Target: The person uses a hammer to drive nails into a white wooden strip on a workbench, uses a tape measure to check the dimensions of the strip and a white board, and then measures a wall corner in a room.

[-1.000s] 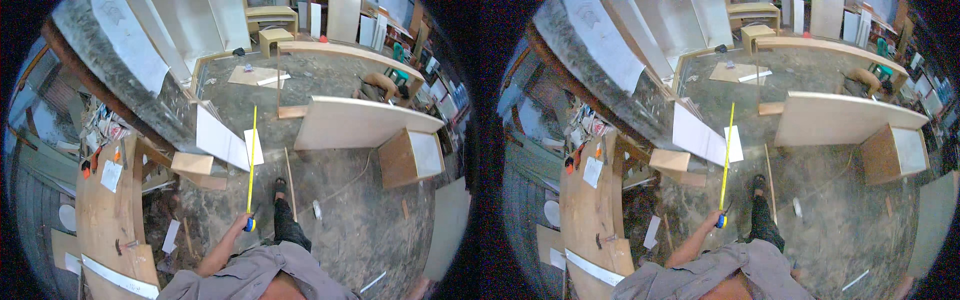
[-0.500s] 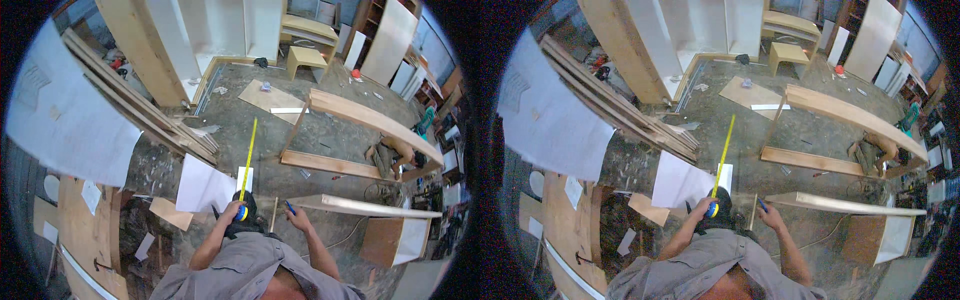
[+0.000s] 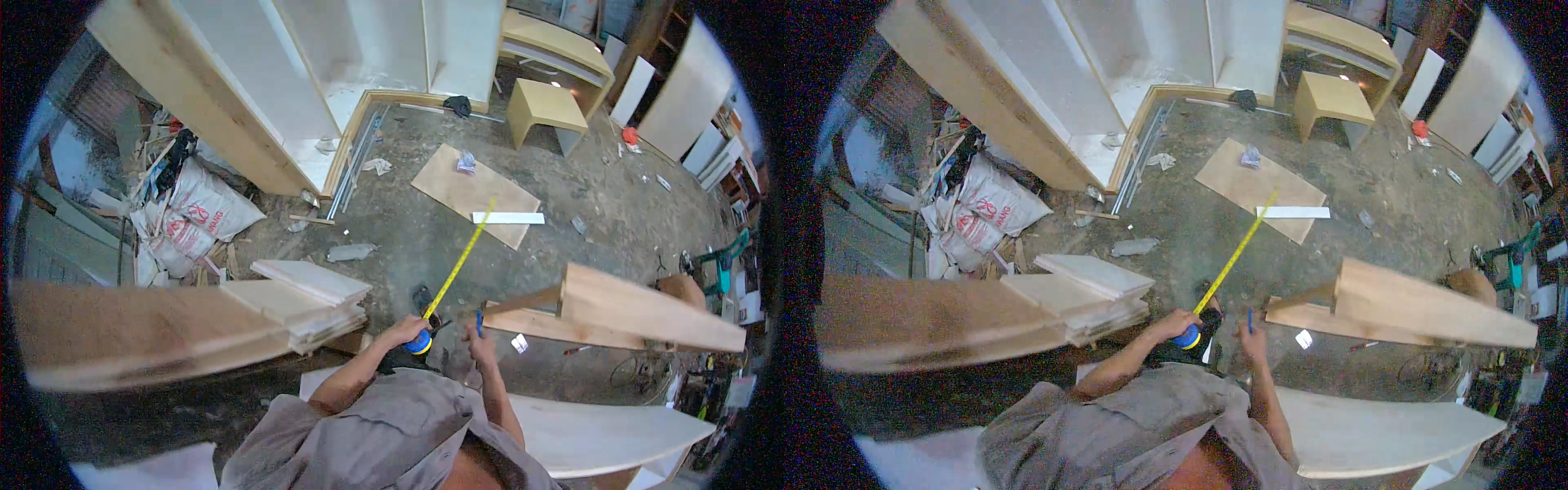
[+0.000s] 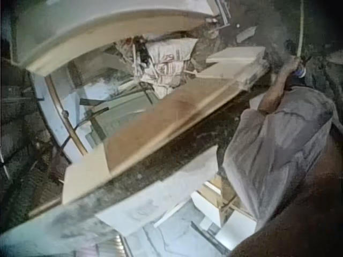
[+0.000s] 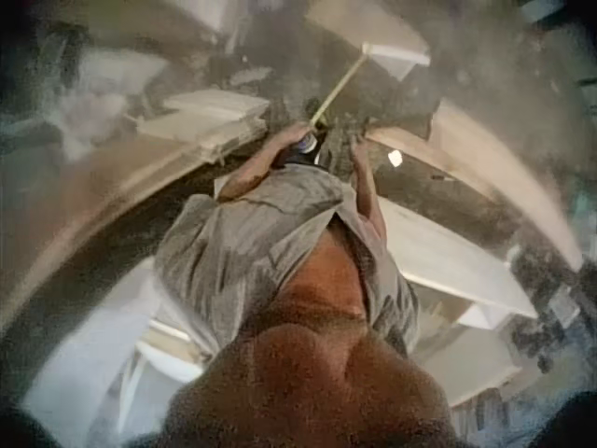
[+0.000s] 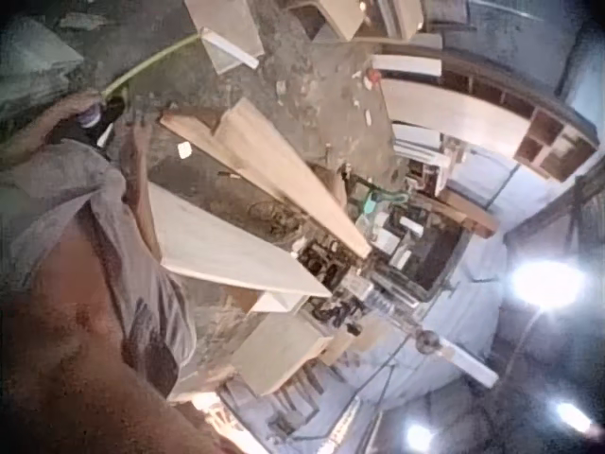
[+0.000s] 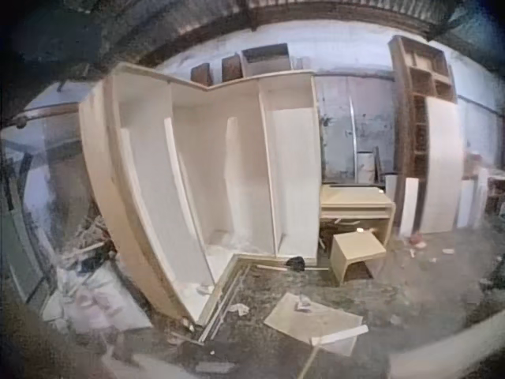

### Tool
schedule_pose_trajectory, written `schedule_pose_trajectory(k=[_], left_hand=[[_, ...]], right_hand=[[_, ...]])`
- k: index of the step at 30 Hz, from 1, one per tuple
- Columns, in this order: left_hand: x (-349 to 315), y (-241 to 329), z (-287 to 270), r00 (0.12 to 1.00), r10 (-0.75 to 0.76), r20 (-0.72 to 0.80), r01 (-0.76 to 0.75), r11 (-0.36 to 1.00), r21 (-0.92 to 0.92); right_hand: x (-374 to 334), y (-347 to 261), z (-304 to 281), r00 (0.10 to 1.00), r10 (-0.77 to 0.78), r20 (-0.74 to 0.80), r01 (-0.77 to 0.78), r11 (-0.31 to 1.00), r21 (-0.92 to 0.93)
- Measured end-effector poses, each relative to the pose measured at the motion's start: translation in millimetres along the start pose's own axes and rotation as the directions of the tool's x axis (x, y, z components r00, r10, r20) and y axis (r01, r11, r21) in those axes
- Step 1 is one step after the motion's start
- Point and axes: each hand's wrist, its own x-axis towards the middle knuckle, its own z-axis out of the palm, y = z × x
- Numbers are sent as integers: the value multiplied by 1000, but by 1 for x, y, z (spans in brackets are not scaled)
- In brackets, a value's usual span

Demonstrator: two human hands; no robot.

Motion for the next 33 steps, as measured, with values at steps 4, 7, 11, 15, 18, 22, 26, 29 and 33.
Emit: schedule_pose_trajectory(k=[4,7,11,15,18,22,26,29,33], left_hand=[[49,72,-76,984,58,168,-63,998,27],[80,101,-141,952,104,288,-127,990,61],[137,138,-218,941,-2,340,-50,988,144],[211,131,-295,935,156,317,-178,983,39],[267,144,-363,964,-93,248,69,992,105],[303,187,-455,990,109,86,-110,994,1],[341,215,-516,986,14,-164,-61,957,-285],[380,212,-551,963,-19,-268,-46,970,-237],[442,208,-601,930,-13,-367,-51,985,-165]], right_hand=[[141,-59,1,970,220,-101,-198,961,192],[225,-140,30,955,280,-103,-216,888,407],[331,-194,54,956,290,-51,-216,808,548],[451,-232,86,948,318,-15,-268,822,502],[560,-278,117,968,245,-48,-194,858,476],[668,-347,173,983,150,103,-177,922,345],[721,-435,240,946,92,312,-101,995,11],[753,-469,297,818,76,570,19,987,-159],[778,-471,369,769,-39,638,152,981,-122]])
